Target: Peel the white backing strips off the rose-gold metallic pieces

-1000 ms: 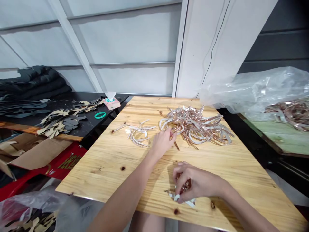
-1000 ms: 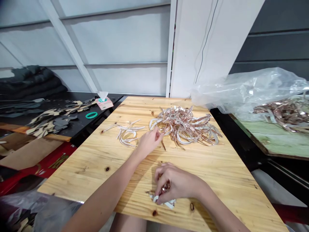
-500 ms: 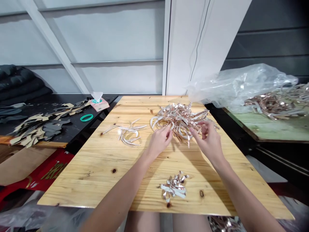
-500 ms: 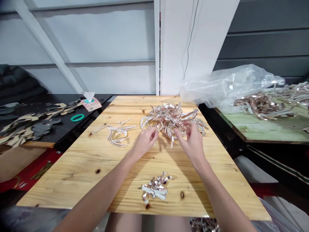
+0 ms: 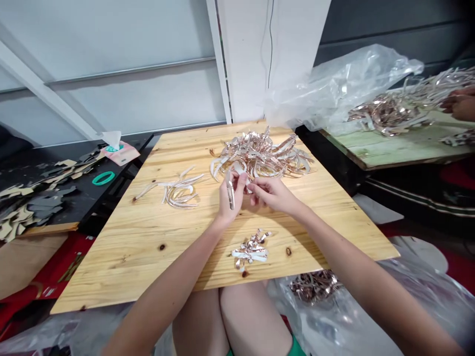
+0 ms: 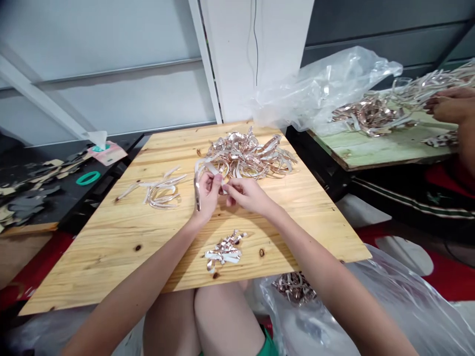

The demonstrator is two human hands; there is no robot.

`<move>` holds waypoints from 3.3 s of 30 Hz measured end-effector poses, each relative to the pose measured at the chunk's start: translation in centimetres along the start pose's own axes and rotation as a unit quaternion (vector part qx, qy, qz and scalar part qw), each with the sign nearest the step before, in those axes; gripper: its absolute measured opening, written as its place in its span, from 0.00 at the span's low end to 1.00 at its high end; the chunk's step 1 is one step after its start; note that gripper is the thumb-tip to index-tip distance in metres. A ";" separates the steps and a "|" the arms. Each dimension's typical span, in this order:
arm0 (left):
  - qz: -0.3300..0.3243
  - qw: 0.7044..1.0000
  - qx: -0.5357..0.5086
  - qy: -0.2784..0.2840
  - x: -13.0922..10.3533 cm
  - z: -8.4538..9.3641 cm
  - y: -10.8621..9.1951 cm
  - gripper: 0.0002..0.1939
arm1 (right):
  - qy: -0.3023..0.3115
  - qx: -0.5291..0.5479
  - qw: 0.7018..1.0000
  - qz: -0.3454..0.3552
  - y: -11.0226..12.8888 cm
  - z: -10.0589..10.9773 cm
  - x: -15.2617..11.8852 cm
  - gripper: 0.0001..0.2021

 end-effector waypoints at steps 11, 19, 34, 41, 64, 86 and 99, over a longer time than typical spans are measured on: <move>-0.001 0.999 -0.048 -0.008 1.2 0.9 0.4 0.22 | -0.061 0.128 0.990 0.025 -0.2 0.4 0.5 0.15; -0.014 0.996 0.004 0.087 0.9 -0.4 0.6 0.23 | -0.126 0.094 0.987 0.030 -1.4 1.5 0.4 0.07; 0.018 0.988 -0.006 0.150 0.8 -1.2 2.8 0.29 | -0.168 0.010 0.986 -0.002 -2.1 2.5 0.0 0.05; 0.031 0.989 -0.045 0.135 0.6 -1.5 2.5 0.27 | -0.170 0.023 0.985 0.004 -1.8 3.0 -0.2 0.07; 0.037 0.993 -0.013 0.109 0.6 -0.9 2.1 0.30 | -0.152 0.133 0.978 -0.059 -2.5 2.4 0.0 0.06; -0.072 0.941 0.285 0.168 -0.4 -2.4 0.3 0.12 | -0.161 -0.166 0.964 -0.132 -2.9 2.7 -0.2 0.16; -0.059 0.978 0.164 0.111 0.2 -0.8 0.7 0.16 | -0.183 0.127 0.964 -0.146 -4.5 2.6 -0.2 0.07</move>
Point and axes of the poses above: each hand's wrist, its own x-axis towards the middle knuckle, its own z-axis out of the back of the hand, y = z × x, the point moved 6 cm from there along x, towards the middle knuckle, and after that the axes turned 7 degrees about y, right-handed, at the moved point
